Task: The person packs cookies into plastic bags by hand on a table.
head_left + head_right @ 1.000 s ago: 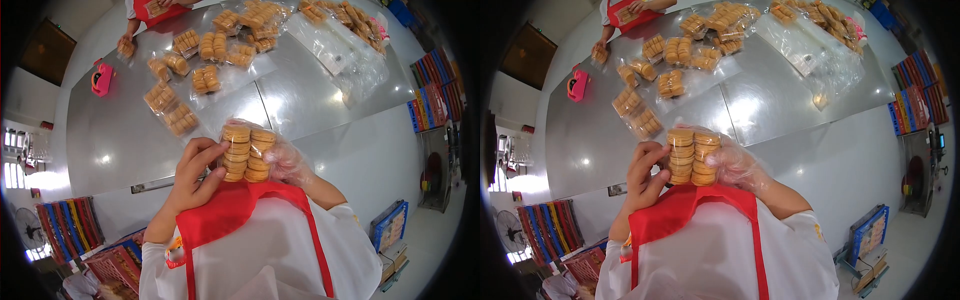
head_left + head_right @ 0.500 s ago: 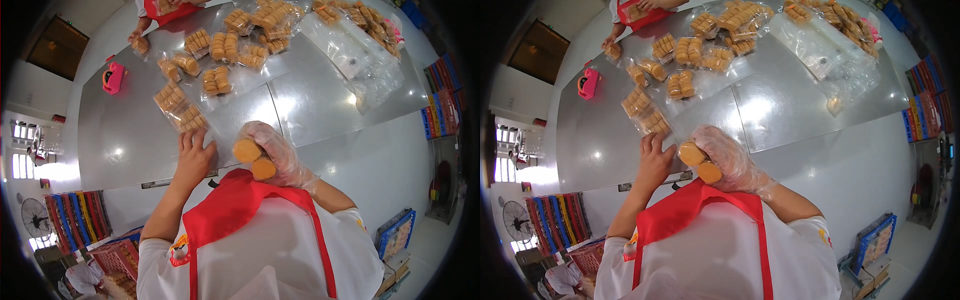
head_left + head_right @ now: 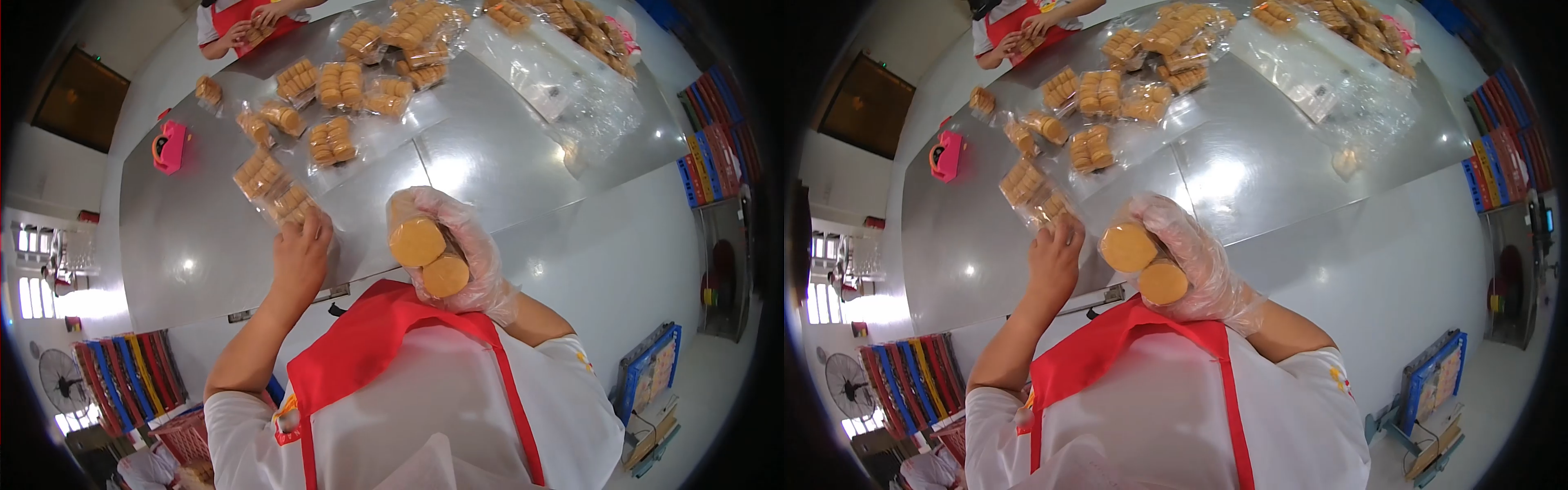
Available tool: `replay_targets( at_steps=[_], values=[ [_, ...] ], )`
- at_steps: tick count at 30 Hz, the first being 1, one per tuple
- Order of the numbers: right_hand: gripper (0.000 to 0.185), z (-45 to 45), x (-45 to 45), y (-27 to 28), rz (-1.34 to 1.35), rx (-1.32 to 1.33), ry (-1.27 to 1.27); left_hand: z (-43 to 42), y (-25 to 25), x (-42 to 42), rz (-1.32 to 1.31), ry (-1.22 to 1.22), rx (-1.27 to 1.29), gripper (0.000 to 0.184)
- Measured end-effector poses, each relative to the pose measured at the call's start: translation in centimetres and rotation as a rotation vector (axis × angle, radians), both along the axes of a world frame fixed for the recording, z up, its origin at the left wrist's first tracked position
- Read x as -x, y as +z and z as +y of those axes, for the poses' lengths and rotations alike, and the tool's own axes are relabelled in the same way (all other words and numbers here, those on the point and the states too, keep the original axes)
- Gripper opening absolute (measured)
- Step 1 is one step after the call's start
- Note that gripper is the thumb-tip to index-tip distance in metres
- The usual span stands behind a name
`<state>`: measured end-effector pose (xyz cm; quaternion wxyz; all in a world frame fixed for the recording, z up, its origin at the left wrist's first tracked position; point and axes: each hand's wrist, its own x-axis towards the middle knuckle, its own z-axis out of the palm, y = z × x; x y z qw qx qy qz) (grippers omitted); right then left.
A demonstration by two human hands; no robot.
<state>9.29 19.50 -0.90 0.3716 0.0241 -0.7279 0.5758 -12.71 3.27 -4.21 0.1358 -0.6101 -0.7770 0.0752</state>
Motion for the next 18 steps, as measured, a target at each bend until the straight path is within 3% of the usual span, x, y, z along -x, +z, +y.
replay_targets(
  at_steps=[3,5,9,12,15,18],
  values=[
    [0.091,0.4,-0.7,0.6,0.058,0.032,-0.021,0.6,0.2,-0.4,0.007,0.007,0.118,0.050],
    [0.090,0.9,-0.9,2.2,0.061,-0.167,-0.236,1.0,0.9,-0.4,0.005,-0.041,0.151,0.051],
    [0.070,0.2,0.9,-1.1,-0.195,0.988,-0.063,2.6,1.6,-0.4,-0.187,-0.094,0.143,0.051],
    [0.058,0.5,2.0,-4.5,-0.407,1.465,0.348,4.3,2.3,-1.3,-0.274,-0.082,0.235,0.052],
    [0.048,-0.3,3.0,-2.8,-0.765,1.363,0.295,5.2,3.3,-2.2,-0.323,-0.127,0.303,0.058],
    [0.042,0.1,4.3,-6.2,-0.613,1.467,0.416,5.3,3.9,-2.7,-0.348,-0.177,0.344,0.064]
  ],
)
